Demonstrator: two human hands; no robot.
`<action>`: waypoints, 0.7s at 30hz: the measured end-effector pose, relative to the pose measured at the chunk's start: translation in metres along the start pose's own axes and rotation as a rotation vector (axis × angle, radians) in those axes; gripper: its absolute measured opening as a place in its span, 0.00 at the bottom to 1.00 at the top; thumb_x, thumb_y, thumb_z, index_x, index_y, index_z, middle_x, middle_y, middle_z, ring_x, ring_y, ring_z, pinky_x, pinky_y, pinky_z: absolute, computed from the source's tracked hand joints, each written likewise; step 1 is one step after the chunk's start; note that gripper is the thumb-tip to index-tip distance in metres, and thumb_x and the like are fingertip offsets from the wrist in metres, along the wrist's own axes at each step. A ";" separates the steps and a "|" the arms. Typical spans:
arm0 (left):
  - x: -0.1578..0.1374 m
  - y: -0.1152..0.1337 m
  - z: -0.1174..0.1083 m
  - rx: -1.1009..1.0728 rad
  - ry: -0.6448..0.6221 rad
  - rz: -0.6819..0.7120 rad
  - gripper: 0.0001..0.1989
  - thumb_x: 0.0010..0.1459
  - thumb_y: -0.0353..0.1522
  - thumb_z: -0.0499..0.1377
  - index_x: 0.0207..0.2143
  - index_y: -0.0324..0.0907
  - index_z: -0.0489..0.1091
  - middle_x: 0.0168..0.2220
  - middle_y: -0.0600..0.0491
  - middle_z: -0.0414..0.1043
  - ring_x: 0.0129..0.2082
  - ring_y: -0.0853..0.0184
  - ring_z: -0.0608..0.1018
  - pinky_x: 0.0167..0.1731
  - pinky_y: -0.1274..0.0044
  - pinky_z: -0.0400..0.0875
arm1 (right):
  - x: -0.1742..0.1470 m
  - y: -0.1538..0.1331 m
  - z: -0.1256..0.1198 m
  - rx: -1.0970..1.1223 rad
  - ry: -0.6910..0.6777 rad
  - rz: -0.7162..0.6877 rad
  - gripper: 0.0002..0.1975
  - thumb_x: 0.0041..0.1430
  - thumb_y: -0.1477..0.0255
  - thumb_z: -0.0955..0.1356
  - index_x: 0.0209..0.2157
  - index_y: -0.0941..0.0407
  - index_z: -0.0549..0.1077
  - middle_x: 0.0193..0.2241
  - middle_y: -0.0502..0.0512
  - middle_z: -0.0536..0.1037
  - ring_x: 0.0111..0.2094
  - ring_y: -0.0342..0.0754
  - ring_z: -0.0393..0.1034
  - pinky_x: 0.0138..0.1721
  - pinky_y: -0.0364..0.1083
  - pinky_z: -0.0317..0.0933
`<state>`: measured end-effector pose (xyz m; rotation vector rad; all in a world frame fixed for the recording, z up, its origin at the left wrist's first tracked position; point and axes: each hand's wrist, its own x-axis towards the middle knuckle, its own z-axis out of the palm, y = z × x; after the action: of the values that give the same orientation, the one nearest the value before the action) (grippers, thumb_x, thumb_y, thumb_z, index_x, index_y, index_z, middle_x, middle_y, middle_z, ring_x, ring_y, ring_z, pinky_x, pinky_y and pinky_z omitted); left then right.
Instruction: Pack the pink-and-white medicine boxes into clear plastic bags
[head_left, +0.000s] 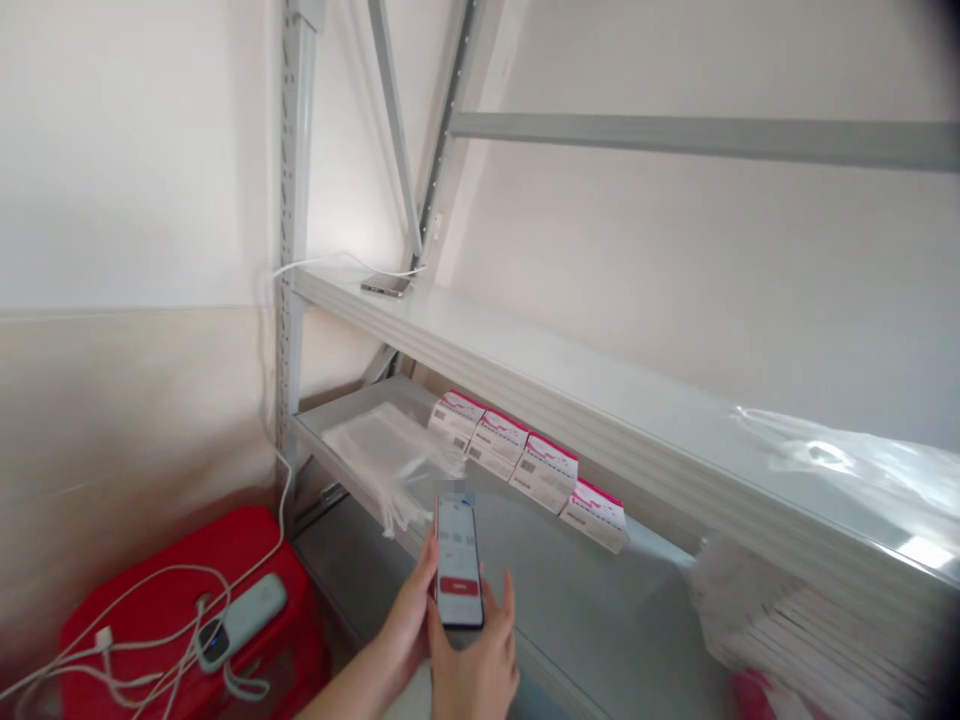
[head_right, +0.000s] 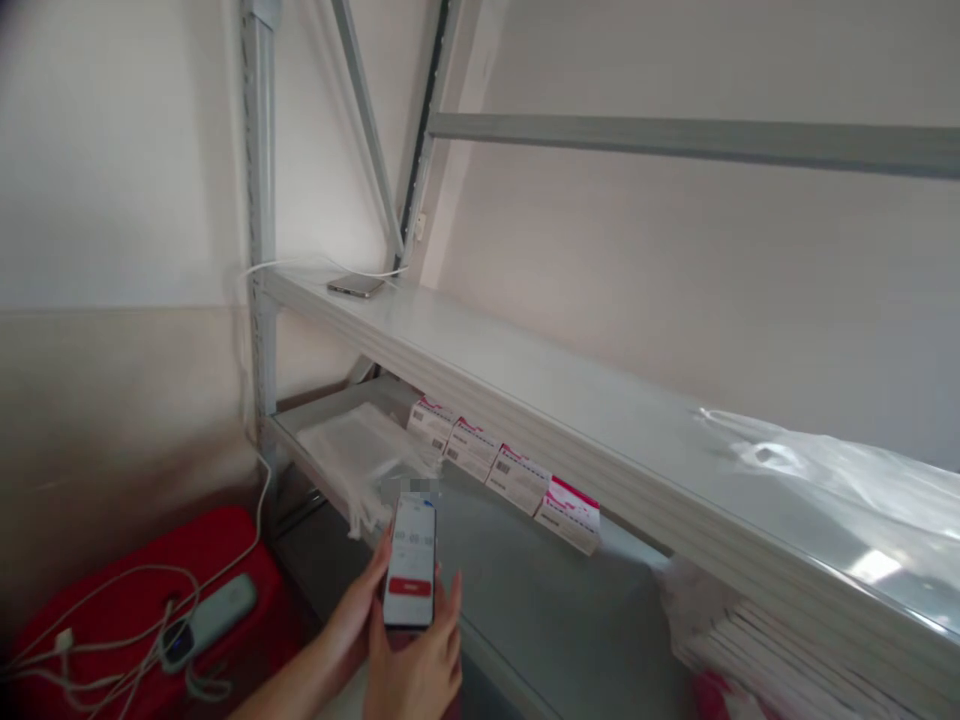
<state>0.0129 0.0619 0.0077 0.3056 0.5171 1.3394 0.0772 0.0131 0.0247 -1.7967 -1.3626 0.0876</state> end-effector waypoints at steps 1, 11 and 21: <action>0.001 0.023 -0.003 -0.003 0.024 0.013 0.29 0.58 0.46 0.58 0.60 0.46 0.61 0.43 0.47 0.76 0.42 0.56 0.79 0.45 0.67 0.72 | 0.000 -0.016 0.005 0.031 -0.039 -0.077 0.44 0.54 0.54 0.66 0.65 0.58 0.45 0.49 0.69 0.74 0.48 0.68 0.69 0.42 0.61 0.62; 0.049 0.255 -0.077 0.357 0.183 0.323 0.23 0.69 0.35 0.39 0.50 0.31 0.68 0.39 0.43 0.77 0.41 0.59 0.79 0.41 0.69 0.73 | 0.035 -0.097 0.103 -0.008 -0.319 -0.476 0.34 0.57 0.62 0.67 0.62 0.59 0.57 0.58 0.66 0.66 0.57 0.63 0.59 0.55 0.62 0.52; 0.169 0.314 -0.128 0.564 0.400 0.192 0.21 0.68 0.34 0.40 0.43 0.29 0.68 0.28 0.43 0.75 0.34 0.58 0.78 0.35 0.67 0.72 | 0.095 -0.032 0.145 -0.358 -0.453 -0.636 0.18 0.57 0.79 0.62 0.48 0.55 0.72 0.48 0.61 0.74 0.47 0.57 0.68 0.43 0.55 0.63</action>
<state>-0.2947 0.2832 0.0242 0.5627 1.2334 1.4286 0.0162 0.1761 -0.0063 -1.5829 -2.3431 -0.1055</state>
